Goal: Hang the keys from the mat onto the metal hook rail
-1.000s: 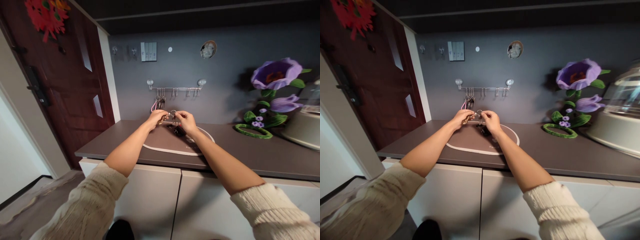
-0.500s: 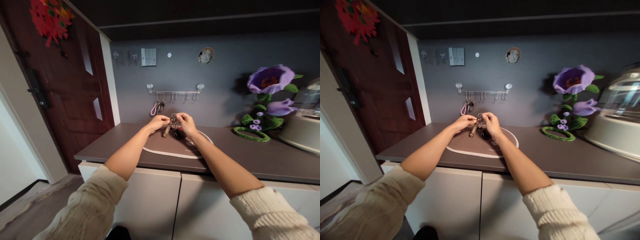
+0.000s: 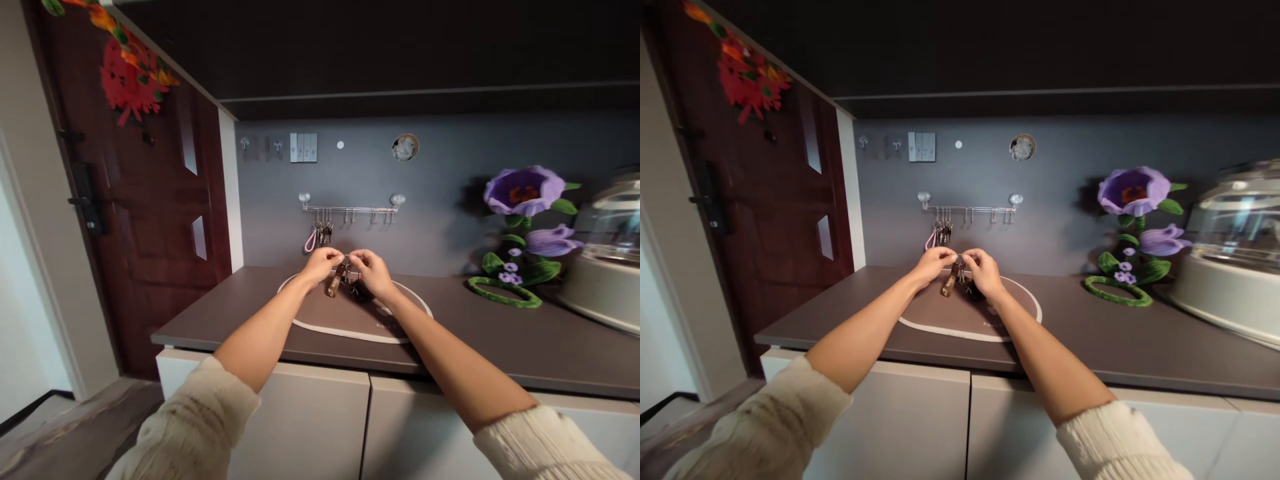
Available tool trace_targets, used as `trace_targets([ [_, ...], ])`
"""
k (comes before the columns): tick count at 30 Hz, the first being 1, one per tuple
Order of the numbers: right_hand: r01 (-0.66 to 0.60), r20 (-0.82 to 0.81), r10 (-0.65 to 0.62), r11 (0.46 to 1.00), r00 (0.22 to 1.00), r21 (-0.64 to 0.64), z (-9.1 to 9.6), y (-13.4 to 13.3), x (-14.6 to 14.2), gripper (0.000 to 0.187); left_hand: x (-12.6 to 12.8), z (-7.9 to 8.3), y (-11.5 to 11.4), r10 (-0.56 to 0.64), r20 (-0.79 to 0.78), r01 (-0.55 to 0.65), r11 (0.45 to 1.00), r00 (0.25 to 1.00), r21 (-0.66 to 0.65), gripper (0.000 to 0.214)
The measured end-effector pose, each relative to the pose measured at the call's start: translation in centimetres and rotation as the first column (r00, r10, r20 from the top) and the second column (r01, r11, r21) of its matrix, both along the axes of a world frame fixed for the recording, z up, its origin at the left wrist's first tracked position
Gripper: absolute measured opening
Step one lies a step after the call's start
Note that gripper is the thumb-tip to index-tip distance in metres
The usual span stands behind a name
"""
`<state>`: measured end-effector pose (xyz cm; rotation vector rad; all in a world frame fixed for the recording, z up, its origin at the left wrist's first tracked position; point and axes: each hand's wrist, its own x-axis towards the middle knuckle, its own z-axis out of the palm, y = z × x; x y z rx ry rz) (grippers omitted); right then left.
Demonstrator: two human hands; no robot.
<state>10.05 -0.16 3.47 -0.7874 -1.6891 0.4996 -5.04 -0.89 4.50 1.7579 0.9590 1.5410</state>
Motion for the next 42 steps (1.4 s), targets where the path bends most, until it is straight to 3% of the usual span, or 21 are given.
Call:
trace_targets([
  [5,-0.049,-0.078,0.042,0.994,0.996,-0.095,0.0,0.0,-0.3,0.028,0.2,-0.2,0.4,0.01,0.096,-0.008,1.0,0.995,-0.015,0.013],
  [11,-0.075,-0.15,0.058,0.991,0.987,-0.112,0.5,0.0,-0.9,0.03,0.3,-0.3,0.7,-0.031,0.182,0.033,0.999,0.983,-0.011,0.013],
  [18,-0.071,-0.169,0.056,0.994,0.984,-0.085,1.6,1.7,-1.1,0.027,0.5,-0.1,0.7,0.083,0.199,-0.085,0.996,0.976,0.003,0.014],
  [23,-0.046,-0.236,0.01,0.988,0.972,-0.147,2.8,3.7,-1.2,0.027,0.5,-0.4,1.3,0.24,0.07,-0.241,0.971,0.968,-0.002,0.012],
  [28,-0.023,-0.29,-0.034,0.981,0.956,-0.192,4.6,5.2,-2.0,0.019,0.2,-0.7,1.7,0.369,-0.108,-0.363,0.929,0.923,0.073,0.015],
  [31,-0.034,-0.355,-0.052,0.973,0.933,-0.23,5.7,5.8,-2.8,0.01,0.1,-0.8,1.6,0.423,-0.188,-0.404,0.905,0.886,0.135,0.016],
  [36,-0.071,-0.505,-0.105,0.946,0.857,-0.317,7.2,6.7,-4.1,0.013,0.0,-0.7,1.2,0.477,-0.266,-0.436,0.877,0.838,0.2,0.018],
  [42,-0.074,-0.564,-0.173,0.918,0.807,-0.388,7.6,8.2,-4.6,0.014,-0.1,-0.4,0.8,0.502,-0.308,-0.455,0.864,0.808,0.214,0.019],
])
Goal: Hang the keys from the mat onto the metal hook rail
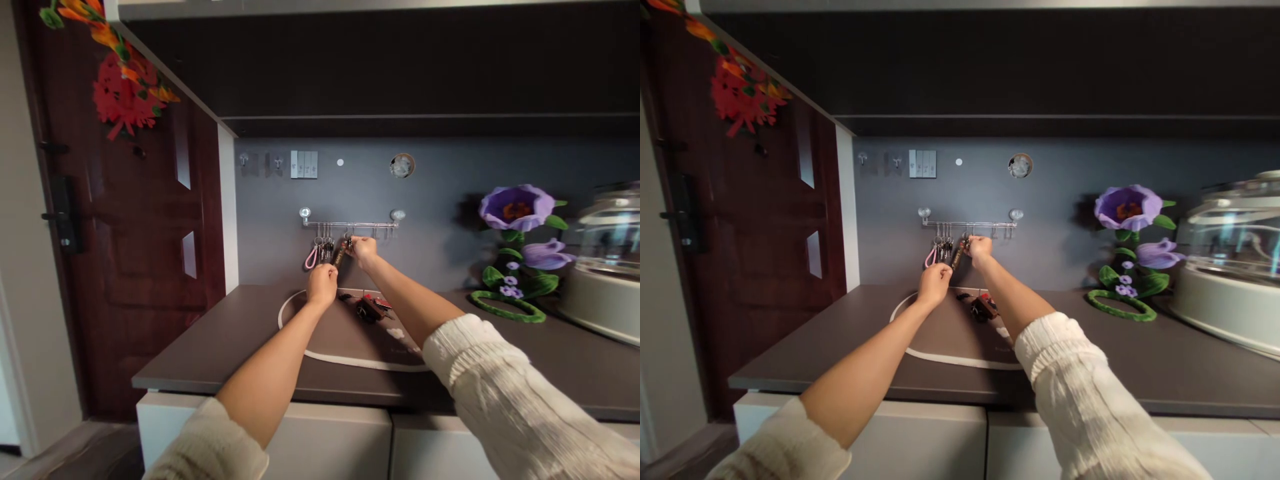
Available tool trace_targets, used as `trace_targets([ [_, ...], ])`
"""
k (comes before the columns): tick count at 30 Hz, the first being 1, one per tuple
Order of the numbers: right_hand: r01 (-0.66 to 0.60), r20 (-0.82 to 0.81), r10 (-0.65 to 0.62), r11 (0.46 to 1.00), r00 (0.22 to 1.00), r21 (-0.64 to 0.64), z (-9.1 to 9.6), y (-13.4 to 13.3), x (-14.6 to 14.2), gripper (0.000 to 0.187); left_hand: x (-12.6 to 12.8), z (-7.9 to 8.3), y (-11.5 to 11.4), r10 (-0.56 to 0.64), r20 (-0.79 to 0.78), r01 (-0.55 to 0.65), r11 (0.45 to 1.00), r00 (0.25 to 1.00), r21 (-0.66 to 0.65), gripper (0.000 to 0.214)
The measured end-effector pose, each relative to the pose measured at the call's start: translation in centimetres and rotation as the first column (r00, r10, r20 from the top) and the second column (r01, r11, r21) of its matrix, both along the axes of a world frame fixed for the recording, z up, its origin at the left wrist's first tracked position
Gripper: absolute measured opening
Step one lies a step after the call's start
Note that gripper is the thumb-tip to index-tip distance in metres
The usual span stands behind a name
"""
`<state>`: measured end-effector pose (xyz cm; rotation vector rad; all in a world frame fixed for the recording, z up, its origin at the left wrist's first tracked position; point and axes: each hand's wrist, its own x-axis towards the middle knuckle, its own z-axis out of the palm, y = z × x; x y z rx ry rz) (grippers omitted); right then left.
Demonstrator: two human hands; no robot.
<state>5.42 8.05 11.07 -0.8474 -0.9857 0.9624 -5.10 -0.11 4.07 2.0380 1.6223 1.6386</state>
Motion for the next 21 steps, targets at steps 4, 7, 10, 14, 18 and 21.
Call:
trace_targets([
  [4,0.015,-0.001,-0.015,1.0,1.0,-0.014,-0.5,0.7,-0.1,0.011,-0.1,0.0,0.0,0.011,-0.007,-0.011,1.0,1.0,-0.016,0.019],
  [7,0.031,0.02,-0.03,0.999,0.999,-0.034,-1.0,0.8,-0.1,0.01,-0.2,0.1,0.0,0.019,-0.005,-0.019,0.999,1.0,-0.03,0.018],
  [10,0.061,0.045,-0.058,0.997,0.997,-0.053,-1.4,0.7,0.0,0.011,-0.2,0.1,-0.1,0.023,-0.007,-0.023,0.999,1.0,-0.044,0.018],
  [14,0.074,0.076,-0.071,0.997,0.995,-0.029,-1.6,0.7,0.1,0.011,-0.2,0.0,0.0,0.016,-0.002,-0.016,0.999,1.0,-0.05,0.018],
  [18,0.06,0.124,-0.062,0.998,0.99,0.016,-2.0,1.0,0.5,0.011,-0.3,-0.2,0.2,0.012,-0.014,-0.013,0.999,1.0,-0.053,0.019],
  [21,0.039,0.19,-0.055,0.996,0.98,0.085,-2.5,1.3,0.9,0.013,-0.3,-0.5,0.3,0.009,-0.05,-0.011,0.999,0.999,-0.043,0.019],
])
